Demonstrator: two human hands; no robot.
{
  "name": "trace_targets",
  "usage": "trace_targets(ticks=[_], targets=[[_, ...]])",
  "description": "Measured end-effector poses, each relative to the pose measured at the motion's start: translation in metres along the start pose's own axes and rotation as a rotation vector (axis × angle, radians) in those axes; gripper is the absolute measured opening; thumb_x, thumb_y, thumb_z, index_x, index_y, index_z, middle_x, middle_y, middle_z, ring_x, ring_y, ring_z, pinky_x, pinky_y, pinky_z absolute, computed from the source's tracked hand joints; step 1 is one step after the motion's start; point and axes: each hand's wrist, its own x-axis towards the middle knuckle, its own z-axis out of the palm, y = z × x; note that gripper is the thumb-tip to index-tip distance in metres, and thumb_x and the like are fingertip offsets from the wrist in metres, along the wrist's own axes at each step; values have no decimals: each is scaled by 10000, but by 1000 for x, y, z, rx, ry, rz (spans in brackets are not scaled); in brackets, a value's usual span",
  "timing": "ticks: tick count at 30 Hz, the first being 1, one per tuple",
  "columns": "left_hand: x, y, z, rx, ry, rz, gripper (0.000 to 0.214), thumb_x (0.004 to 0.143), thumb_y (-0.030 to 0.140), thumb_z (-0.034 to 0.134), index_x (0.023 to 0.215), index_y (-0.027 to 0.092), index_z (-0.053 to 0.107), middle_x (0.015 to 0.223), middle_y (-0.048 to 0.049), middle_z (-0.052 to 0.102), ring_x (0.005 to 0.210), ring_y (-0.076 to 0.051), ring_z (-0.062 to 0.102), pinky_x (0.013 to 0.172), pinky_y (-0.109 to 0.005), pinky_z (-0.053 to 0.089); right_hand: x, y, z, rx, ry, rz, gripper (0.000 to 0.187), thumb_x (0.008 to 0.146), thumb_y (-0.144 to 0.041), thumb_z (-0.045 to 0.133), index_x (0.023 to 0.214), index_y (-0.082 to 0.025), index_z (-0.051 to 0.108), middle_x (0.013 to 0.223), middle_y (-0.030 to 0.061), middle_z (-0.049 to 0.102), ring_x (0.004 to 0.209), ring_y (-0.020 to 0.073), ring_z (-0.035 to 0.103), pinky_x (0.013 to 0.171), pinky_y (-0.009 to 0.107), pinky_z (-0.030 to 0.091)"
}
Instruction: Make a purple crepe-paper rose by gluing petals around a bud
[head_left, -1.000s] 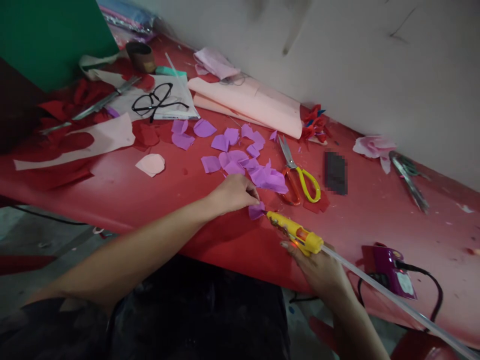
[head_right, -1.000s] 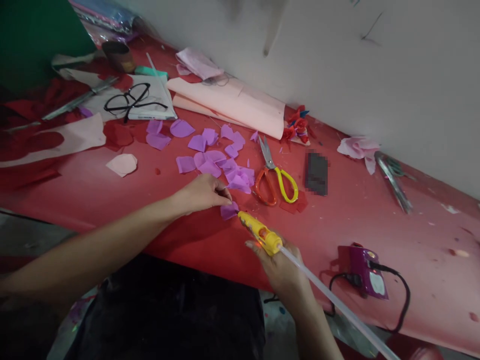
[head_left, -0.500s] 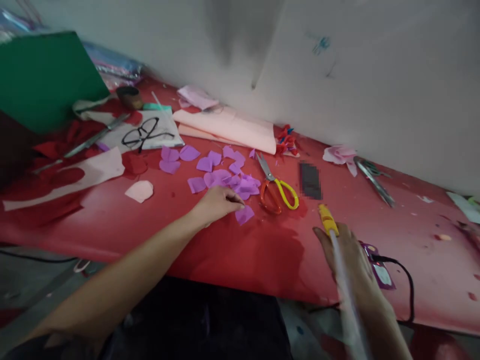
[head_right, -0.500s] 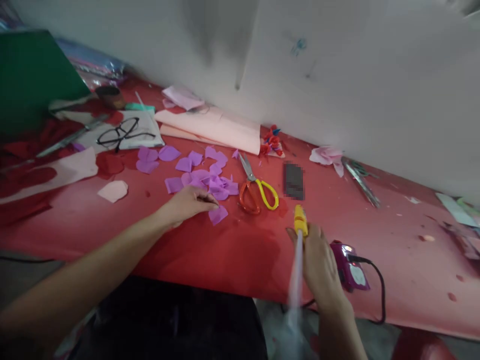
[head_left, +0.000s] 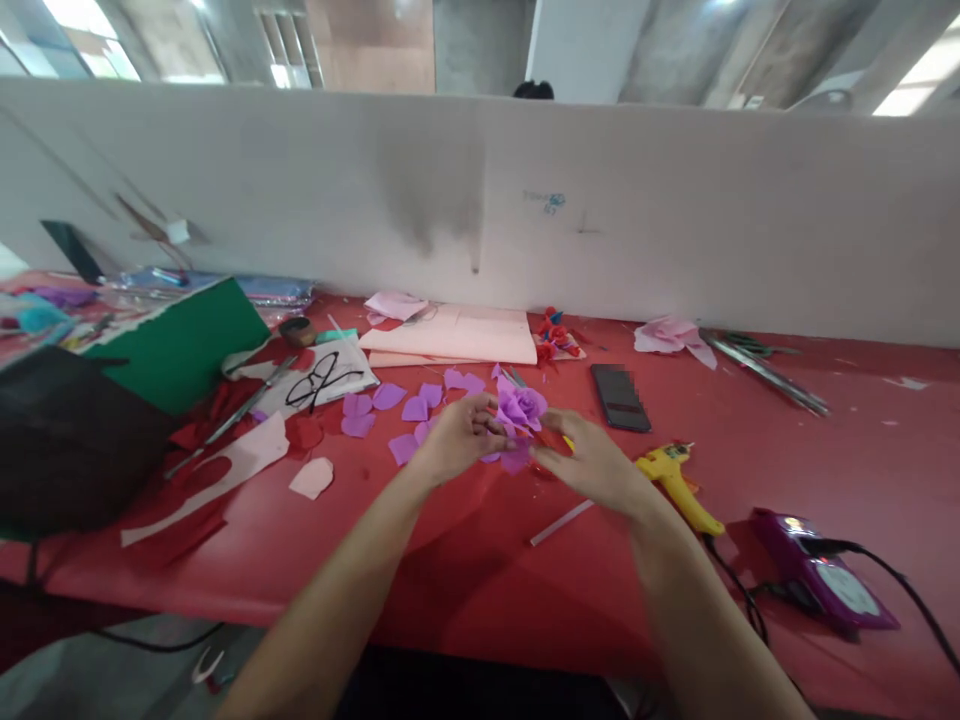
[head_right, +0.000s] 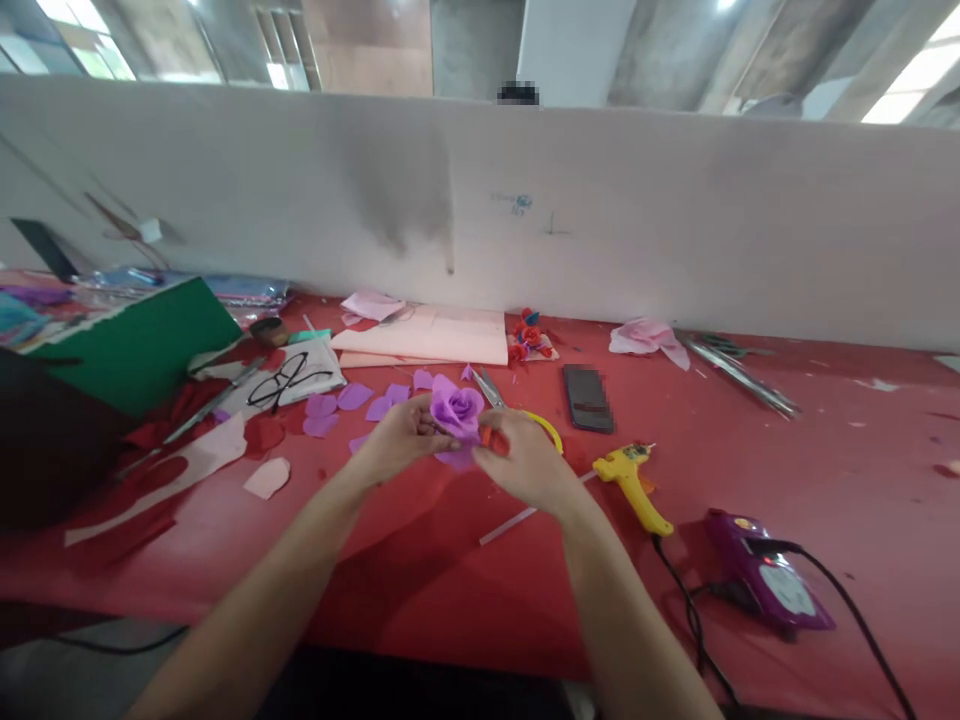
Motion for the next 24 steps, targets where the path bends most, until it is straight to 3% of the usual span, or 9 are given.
trace_targets(ticks=[3, 7, 13, 21, 24], targets=[[-1, -4, 3, -88, -5, 29, 381, 533, 195, 842, 859, 167, 646, 730, -30, 683, 677, -152, 648, 675, -287, 520, 15, -12, 6, 86, -90, -11, 156, 748, -189, 577, 791, -228, 721, 803, 35, 741, 853, 234, 675, 767, 344, 502], [-4, -10, 1, -101, 29, 56, 327, 546, 179, 837, 818, 170, 657, 742, -35, 700, 651, -147, 647, 688, -294, 535, 14, -4, 9, 127, -46, 19, 122, 745, -233, 616, 675, -223, 714, 687, 10, 716, 677, 187, 646, 644, 295, 468], [-4, -17, 0, -7, 61, 71, 253, 599, 195, 809, 814, 172, 677, 774, -33, 699, 718, -149, 637, 705, -266, 510, 9, 9, 16, 304, -75, 62, 128, 736, -219, 608, 701, -212, 731, 664, -16, 702, 630, 156, 614, 608, 268, 448], [-5, -29, 4, -29, 376, 65, 231, 751, 400, 693, 791, 181, 633, 727, 18, 573, 623, -82, 464, 611, -207, 397, 14, 27, 36, 660, 261, 375, 191, 738, -343, 649, 799, -200, 761, 782, 18, 759, 739, 195, 677, 728, 316, 502], [-6, -31, 9, -57, 393, 92, 258, 810, 436, 625, 776, 180, 622, 696, 22, 527, 574, -76, 385, 558, -208, 341, 18, 30, 42, 783, 365, 441, 158, 703, -326, 684, 763, -202, 761, 768, 30, 766, 735, 201, 694, 744, 335, 524]])
